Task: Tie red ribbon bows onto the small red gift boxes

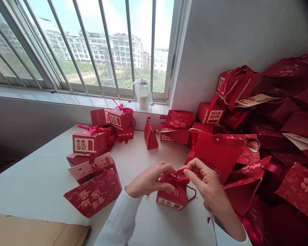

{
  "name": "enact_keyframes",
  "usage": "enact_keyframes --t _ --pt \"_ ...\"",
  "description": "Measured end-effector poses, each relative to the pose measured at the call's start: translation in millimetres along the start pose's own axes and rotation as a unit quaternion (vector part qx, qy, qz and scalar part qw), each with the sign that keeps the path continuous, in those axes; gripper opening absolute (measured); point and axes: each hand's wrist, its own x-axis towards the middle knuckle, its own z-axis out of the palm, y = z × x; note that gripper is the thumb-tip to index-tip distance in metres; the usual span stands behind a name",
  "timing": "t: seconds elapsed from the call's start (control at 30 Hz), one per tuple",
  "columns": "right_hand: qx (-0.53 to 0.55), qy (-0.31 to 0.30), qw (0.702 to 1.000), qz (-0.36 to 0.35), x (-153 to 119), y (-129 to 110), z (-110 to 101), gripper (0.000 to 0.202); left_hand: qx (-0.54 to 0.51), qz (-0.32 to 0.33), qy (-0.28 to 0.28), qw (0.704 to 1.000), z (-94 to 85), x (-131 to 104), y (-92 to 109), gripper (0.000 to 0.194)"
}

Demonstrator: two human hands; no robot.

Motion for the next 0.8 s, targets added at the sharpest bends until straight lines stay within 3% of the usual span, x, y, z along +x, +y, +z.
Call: enact_keyframes --t 0.13,0.27,0.4,0.47,0.57,0.7,0.8 --pt "0.061 0.022 0.998 -0.025 -2.6 -2.2 -1.9 0.019 0.061 -0.024 0.025 0.998 13.5 10.3 3.6 0.01" --pt "0.131 0.092 0.986 -0.049 -9.3 -7.8 -5.8 0.016 0.066 -0.037 0.044 0.996 23.9 17.0 2.3 0.007" --pt "0.16 0.173 0.971 -0.04 -18.5 -15.7 -11.5 0.015 0.043 -0.048 0.042 0.997 19.9 14.5 -1.6 0.007" --pt "0.15 0.174 0.973 -0.031 -22.6 -19.4 -15.8 0.016 0.033 -0.059 0.04 0.997 15.6 11.7 -3.4 0.007" --pt "0.127 0.105 0.984 -0.067 -27.9 -22.3 -25.9 0.019 0.027 -0.074 0.056 0.995 9.7 8.1 -5.7 0.009" --pt "0.159 -0.099 0.971 -0.149 -33.7 -20.6 -40.1 0.038 0.01 -0.061 0.067 0.996 2.8 5.8 -9.0 0.017" --pt "0.124 -0.18 0.971 -0.098 -33.1 -19.4 -42.6 0.053 -0.016 -0.049 0.056 0.997 -4.0 3.4 -11.5 0.022"
